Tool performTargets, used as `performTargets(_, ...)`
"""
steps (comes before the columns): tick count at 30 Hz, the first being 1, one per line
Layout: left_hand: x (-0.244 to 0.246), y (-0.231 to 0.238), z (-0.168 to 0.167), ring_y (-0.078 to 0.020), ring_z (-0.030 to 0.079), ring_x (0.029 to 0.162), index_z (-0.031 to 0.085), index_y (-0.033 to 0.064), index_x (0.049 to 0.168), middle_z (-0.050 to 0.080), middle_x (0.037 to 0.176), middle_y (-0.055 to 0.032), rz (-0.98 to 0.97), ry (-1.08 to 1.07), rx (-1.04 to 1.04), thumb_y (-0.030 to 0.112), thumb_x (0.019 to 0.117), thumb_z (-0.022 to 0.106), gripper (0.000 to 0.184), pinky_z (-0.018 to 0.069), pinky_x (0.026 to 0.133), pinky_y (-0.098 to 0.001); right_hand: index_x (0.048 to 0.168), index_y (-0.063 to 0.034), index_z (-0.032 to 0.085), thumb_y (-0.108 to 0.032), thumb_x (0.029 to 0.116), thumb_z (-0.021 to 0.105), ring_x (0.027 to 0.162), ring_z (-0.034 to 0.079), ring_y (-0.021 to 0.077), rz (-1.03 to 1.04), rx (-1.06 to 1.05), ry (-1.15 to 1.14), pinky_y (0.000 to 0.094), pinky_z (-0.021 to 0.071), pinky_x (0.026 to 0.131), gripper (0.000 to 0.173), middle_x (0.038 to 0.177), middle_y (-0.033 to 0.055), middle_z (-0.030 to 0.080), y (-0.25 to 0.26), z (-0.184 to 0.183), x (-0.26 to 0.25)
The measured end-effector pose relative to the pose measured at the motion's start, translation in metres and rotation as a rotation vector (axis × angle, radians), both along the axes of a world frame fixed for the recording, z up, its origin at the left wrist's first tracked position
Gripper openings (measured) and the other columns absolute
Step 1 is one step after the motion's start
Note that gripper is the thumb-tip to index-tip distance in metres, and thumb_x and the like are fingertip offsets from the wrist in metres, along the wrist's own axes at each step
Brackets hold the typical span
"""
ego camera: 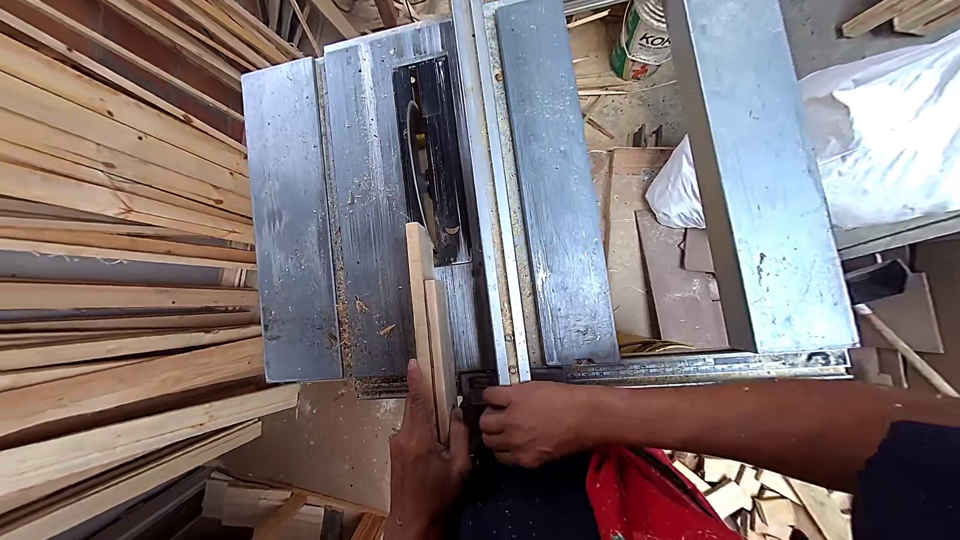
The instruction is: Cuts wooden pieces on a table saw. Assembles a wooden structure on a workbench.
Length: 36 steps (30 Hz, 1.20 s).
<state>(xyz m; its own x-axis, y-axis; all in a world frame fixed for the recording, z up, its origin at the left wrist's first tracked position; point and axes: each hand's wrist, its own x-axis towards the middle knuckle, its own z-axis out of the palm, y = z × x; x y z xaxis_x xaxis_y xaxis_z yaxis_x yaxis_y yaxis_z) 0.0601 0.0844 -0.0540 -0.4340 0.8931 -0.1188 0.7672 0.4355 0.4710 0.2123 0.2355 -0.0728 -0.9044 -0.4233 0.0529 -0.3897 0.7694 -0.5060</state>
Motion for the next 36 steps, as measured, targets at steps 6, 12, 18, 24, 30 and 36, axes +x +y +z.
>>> performTargets(6, 0.001, 0.002, 0.004, -0.0191, 0.075, 0.092, 0.041, -0.0203, 0.144, 0.071, 0.118, -0.0241, 0.012, -0.022, 0.012, 0.02, 0.0875, 0.067, 0.074, 0.0632, 0.078, -0.0365, 0.095, -0.0124, 0.066, -0.022, 0.0939, 0.071, 0.092, 0.066, 0.028, -0.119, -0.667, -0.079, 0.0494, 0.0445, 0.098, 0.011, 0.087, 0.0073, 0.068, 0.01, 0.004, 0.0)
performTargets(12, 0.0, 0.001, 0.004, -0.0185, 0.075, 0.092, 0.041, -0.0208, 0.143, 0.072, 0.114, -0.0239, 0.013, -0.05, 0.031, 0.023, 0.0875, 0.071, 0.077, 0.0633, 0.08, -0.0364, 0.143, -0.0115, 0.051, -0.058, 0.0799, 0.081, 0.12, 0.062, 0.0332, -0.197, -0.378, -0.165, 0.0522, 0.032, 0.12, 0.084, 0.121, 0.0144, 0.067, 0.046, 0.028, -0.002)
performTargets(18, 0.001, 0.002, 0.002, -0.0178, 0.074, 0.094, 0.039, -0.0214, 0.144, 0.071, 0.116, -0.0235, 0.013, -0.064, 0.027, 0.019, 0.0865, 0.07, 0.076, 0.0629, 0.082, -0.0351, 0.13, -0.0047, 0.054, -0.073, 0.0874, 0.06, 0.104, 0.063, 0.0313, -0.224, -0.23, -0.133, 0.0475, 0.0352, 0.113, 0.08, 0.103, 0.0129, 0.064, 0.065, 0.006, 0.005)
performTargets(24, 0.005, 0.005, 0.002, -0.016, 0.074, 0.089, 0.039, -0.022, 0.143, 0.071, 0.113, -0.0235, 0.024, -0.061, 0.02, 0.019, 0.0869, 0.069, 0.076, 0.0628, 0.078, -0.0329, 0.121, -0.0084, 0.057, -0.071, 0.0898, 0.058, 0.095, 0.063, 0.0271, -0.278, -0.193, -0.104, 0.0447, 0.0403, 0.105, 0.07, 0.095, 0.0084, 0.063, 0.066, 0.004, 0.026)
performTargets(30, 0.006, 0.012, 0.002, -0.0142, 0.074, 0.087, 0.039, -0.0227, 0.143, 0.073, 0.109, -0.0219, 0.026, -0.046, 0.02, 0.019, 0.0859, 0.069, 0.076, 0.063, 0.076, -0.0315, 0.113, -0.0097, 0.058, -0.07, 0.0938, 0.052, 0.087, 0.063, 0.0261, -0.333, -0.137, -0.116, 0.0446, 0.0441, 0.099, 0.064, 0.087, 0.0068, 0.061, 0.07, 0.005, 0.052)
performTargets(36, 0.004, 0.021, 0.001, -0.0138, 0.074, 0.089, 0.038, -0.022, 0.144, 0.072, 0.112, -0.0221, 0.027, -0.02, 0.006, 0.021, 0.0864, 0.07, 0.078, 0.0627, 0.078, -0.0312, 0.112, -0.0109, 0.059, -0.069, 0.0953, 0.05, 0.086, 0.064, 0.0262, -0.39, -0.119, -0.149, 0.0443, 0.0462, 0.091, 0.061, 0.086, 0.0062, 0.062, 0.075, 0.011, 0.082)
